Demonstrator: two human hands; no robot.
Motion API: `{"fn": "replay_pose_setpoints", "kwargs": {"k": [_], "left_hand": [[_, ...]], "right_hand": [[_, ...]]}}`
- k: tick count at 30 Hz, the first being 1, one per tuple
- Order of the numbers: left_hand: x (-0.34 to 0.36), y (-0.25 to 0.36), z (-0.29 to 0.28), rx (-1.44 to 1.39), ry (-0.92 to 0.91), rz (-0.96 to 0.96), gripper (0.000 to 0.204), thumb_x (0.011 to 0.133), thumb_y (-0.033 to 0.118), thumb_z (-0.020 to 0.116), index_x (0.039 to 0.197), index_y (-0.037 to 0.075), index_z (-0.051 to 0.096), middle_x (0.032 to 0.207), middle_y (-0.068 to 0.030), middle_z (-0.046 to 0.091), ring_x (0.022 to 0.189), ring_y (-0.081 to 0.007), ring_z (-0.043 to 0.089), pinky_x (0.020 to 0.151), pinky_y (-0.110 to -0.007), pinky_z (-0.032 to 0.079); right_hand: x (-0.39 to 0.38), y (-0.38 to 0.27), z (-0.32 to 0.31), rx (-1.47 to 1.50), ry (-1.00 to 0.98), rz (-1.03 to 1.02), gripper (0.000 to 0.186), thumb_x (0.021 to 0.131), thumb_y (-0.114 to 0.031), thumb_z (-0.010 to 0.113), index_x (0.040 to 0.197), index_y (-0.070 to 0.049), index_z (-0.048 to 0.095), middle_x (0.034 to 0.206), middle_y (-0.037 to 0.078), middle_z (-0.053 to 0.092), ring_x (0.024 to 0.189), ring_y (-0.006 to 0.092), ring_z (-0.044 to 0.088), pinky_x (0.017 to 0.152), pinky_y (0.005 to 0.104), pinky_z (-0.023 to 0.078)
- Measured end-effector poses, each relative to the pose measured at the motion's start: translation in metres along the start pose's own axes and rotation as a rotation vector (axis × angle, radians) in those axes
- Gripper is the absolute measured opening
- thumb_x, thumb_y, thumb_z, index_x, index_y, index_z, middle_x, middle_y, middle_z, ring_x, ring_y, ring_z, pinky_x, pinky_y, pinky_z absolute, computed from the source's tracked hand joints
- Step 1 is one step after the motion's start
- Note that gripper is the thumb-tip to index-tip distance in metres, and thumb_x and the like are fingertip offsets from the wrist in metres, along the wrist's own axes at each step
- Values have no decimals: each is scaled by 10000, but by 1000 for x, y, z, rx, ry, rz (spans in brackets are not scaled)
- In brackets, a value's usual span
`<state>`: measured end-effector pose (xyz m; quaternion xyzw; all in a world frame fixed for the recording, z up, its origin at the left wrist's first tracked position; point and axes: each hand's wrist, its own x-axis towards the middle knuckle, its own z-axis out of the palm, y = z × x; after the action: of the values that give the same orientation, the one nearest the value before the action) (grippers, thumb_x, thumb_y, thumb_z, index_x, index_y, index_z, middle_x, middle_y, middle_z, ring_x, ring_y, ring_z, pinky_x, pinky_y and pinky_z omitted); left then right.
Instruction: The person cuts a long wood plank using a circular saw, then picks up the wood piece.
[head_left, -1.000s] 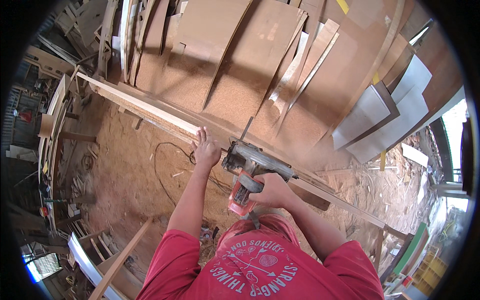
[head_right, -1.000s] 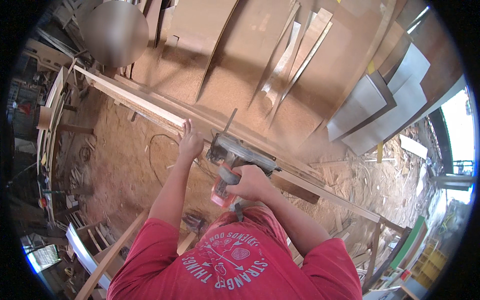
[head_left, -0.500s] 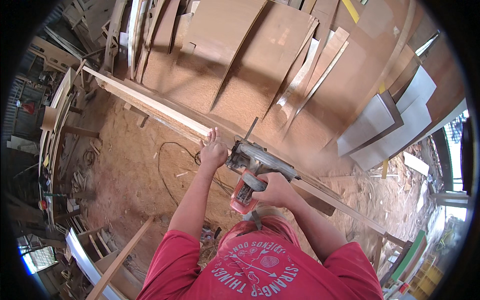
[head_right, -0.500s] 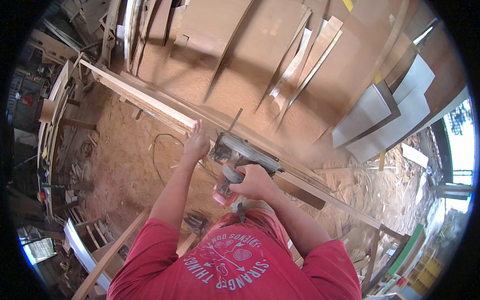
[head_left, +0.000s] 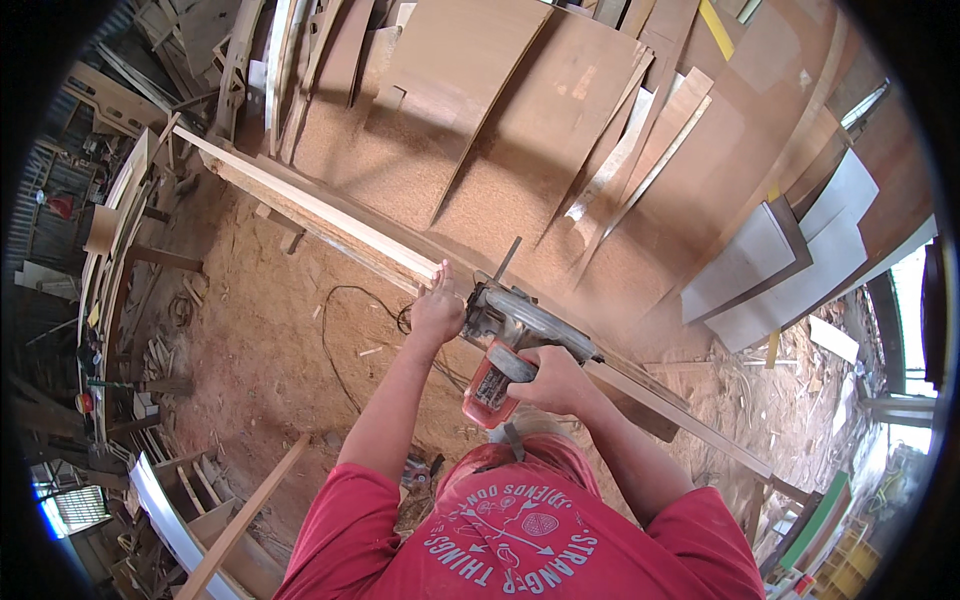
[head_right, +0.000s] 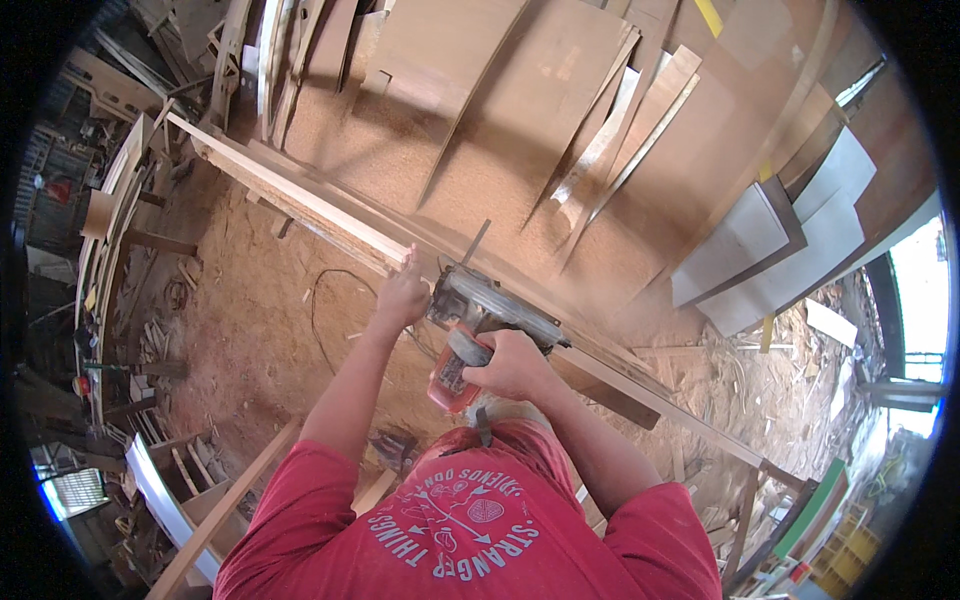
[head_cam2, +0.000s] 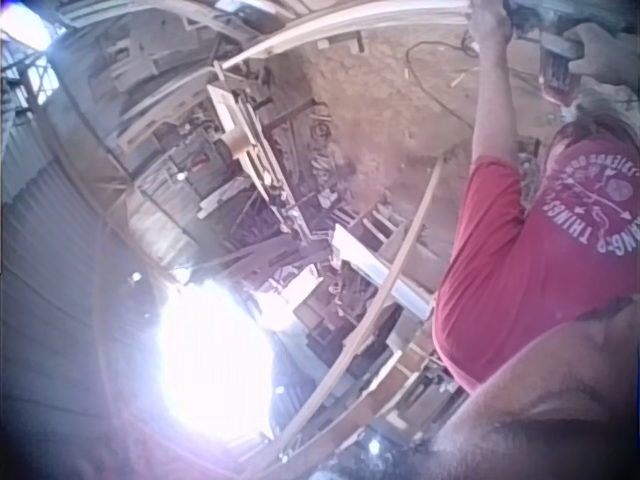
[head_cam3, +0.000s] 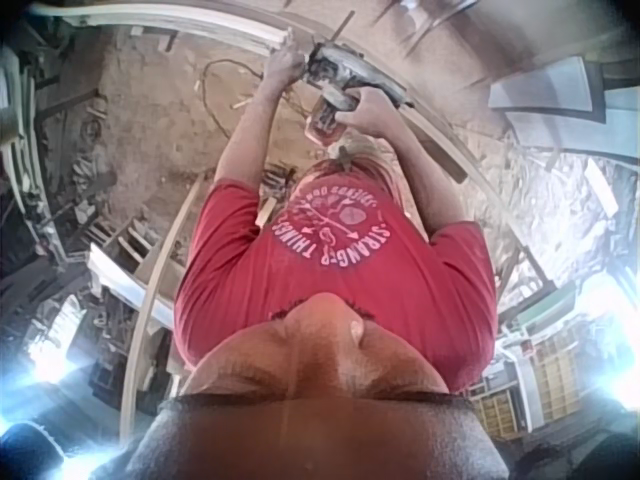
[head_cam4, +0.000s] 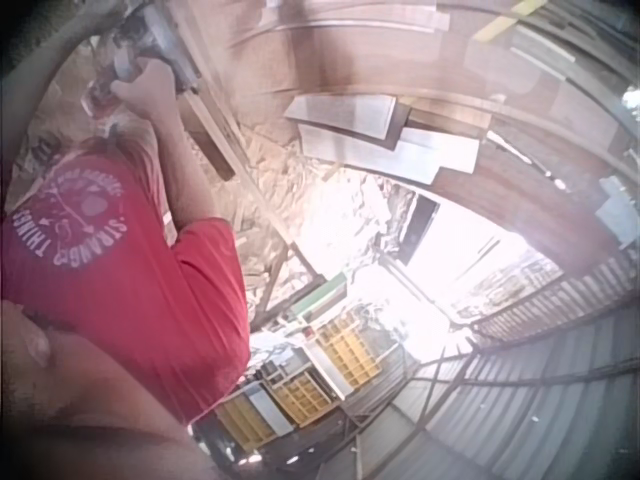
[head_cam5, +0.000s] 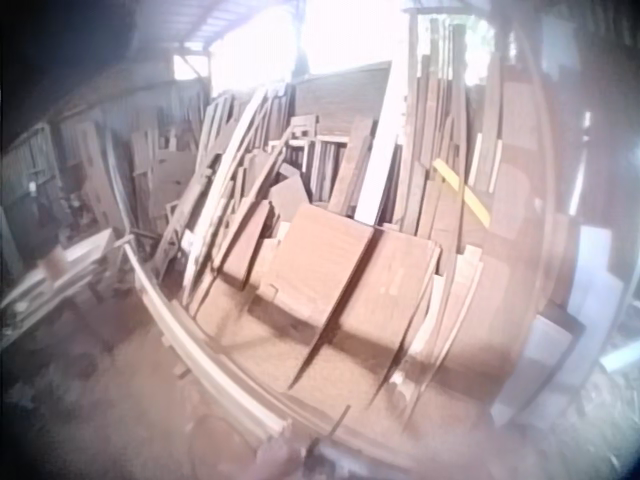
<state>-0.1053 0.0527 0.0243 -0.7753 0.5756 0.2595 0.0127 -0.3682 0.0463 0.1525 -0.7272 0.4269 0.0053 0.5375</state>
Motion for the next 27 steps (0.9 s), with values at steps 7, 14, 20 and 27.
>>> {"fn": "replay_pose_setpoints", "kwargs": {"k": [7, 14, 20, 27], "left_hand": [[2, -16, 0, -37, 60, 30, 860, 946, 207, 498, 1672, -55, 118, 1713, -241, 309, 1571, -336, 361, 1289, -514, 284], [31, -42, -75, -356, 41, -315, 611, 1016, 354, 556, 1464, -57, 504, 1483, -311, 564, 1340, -400, 599, 1084, -518, 504], [107, -197, -85, -4, 598, -477, 906, 1015, 526, 579, 1638, -56, 272, 1709, -286, 271, 1600, -390, 273, 1293, -532, 255], [121, -246, -99, 34, 317, -410, 1030, 1016, 649, 504, 1686, -34, 121, 1772, -226, 121, 1651, -355, 103, 1335, -541, 70]], "right_hand": [[18, -5, 11, -23, -16, 15, 574, 706, -380, 772, 1108, 29, 758, 973, 292, 736, 941, 425, 730, 880, 444, 573], [19, -16, 3, -61, -54, 52, 551, 702, -368, 773, 1114, -2, 764, 939, 270, 733, 898, 408, 731, 850, 444, 566], [21, -21, 12, -88, -60, -7, 459, 721, -378, 784, 1007, -21, 750, 901, 241, 708, 886, 444, 686, 811, 481, 541], [25, -22, 13, -81, -61, 48, 463, 720, -362, 791, 1019, -11, 749, 910, 247, 712, 885, 441, 690, 799, 484, 540]]}}
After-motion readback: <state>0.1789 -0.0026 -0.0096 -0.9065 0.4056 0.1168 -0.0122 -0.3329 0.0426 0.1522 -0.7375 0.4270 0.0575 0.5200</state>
